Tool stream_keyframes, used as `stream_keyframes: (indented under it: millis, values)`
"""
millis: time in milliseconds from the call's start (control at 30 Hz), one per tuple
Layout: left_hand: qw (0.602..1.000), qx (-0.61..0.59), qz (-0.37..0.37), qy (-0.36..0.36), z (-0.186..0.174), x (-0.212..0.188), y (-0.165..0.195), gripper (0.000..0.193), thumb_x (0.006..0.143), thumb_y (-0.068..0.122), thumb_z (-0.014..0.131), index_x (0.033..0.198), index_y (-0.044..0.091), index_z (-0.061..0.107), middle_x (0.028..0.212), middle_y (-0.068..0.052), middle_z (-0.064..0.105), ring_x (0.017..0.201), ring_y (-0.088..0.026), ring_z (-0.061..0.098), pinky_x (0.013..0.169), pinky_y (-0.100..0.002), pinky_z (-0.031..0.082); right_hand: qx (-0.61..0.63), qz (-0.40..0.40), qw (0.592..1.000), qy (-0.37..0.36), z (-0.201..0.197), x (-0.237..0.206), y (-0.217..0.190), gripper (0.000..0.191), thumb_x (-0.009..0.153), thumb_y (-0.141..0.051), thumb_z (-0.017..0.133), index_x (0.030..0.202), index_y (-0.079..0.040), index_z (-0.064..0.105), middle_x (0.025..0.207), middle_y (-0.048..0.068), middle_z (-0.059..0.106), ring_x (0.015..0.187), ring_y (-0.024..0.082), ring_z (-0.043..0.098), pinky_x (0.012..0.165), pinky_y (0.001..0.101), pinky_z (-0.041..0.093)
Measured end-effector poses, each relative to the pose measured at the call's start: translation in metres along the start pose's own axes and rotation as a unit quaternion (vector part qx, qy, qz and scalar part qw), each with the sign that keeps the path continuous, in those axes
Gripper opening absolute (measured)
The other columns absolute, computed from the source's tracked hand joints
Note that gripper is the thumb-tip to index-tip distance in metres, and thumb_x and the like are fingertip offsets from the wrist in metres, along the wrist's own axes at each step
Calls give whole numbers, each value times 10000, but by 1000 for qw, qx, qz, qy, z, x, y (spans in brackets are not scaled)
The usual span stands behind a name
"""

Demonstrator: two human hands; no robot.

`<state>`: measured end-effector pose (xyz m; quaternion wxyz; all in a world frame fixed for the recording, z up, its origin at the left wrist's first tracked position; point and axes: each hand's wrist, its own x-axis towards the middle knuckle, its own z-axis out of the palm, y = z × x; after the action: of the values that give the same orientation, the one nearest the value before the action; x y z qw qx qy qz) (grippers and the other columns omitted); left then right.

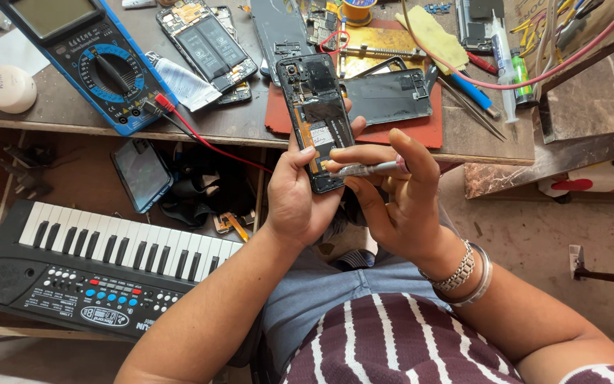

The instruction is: The person holds a disassembled smartphone and uses a screwdriver to work on its internal components. They then power the phone on, watch the boot screen, use a blue pry tool around the phone's edge, wipe it with a cloth, and open the back cover to expose the internals.

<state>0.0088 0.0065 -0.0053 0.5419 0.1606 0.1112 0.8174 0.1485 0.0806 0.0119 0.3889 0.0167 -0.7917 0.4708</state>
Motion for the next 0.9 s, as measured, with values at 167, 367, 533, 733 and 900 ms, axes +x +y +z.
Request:
stream_keyframes:
  millis: [167, 367, 533, 733, 900]
  values:
    - [1000, -5, -5, 2, -2, 0, -1, 671, 966, 164, 388, 1620, 59, 281, 1609, -166, 409, 1472, -347, 431, 1232, -530, 375, -53, -5, 998, -14, -1, 8, -5, 758, 1061, 126, 623, 1603, -190, 197, 1287, 208, 649, 1162, 259, 726, 997, 340, 627]
    - [1000, -3, -4, 8, -2, 1, 0, 651, 967, 154, 374, 1606, 56, 298, 1601, -153, 426, 1465, -339, 454, 1239, -505, 374, -192, -73, 979, -16, -6, 27, -11, 669, 963, -12, 821, 1473, -100, 398, 1128, 133, 726, 1045, 242, 760, 863, 311, 615]
    - [1000, 3, -2, 13, -3, 1, -1, 629, 986, 152, 368, 1604, 49, 308, 1592, -161, 432, 1466, -349, 450, 1259, -498, 361, -215, -109, 970, 4, 1, 45, -18, 651, 889, -80, 897, 1393, -87, 485, 1064, 109, 694, 941, 255, 727, 840, 357, 592]
    - [1000, -22, -6, 5, -5, 1, -1, 632, 981, 148, 369, 1604, 62, 308, 1601, -147, 432, 1481, -344, 431, 1259, -506, 347, -202, -75, 976, -22, -8, 46, -32, 523, 943, 111, 703, 1423, -20, 541, 1140, 136, 714, 1006, 236, 729, 926, 371, 577]
    - [999, -36, -2, -7, -4, 1, -1, 649, 964, 143, 380, 1604, 80, 300, 1601, -155, 429, 1488, -359, 424, 1241, -541, 359, -257, -90, 961, 43, -11, 47, -31, 432, 896, -36, 887, 1279, -16, 687, 932, 65, 655, 822, 195, 635, 705, 285, 534]
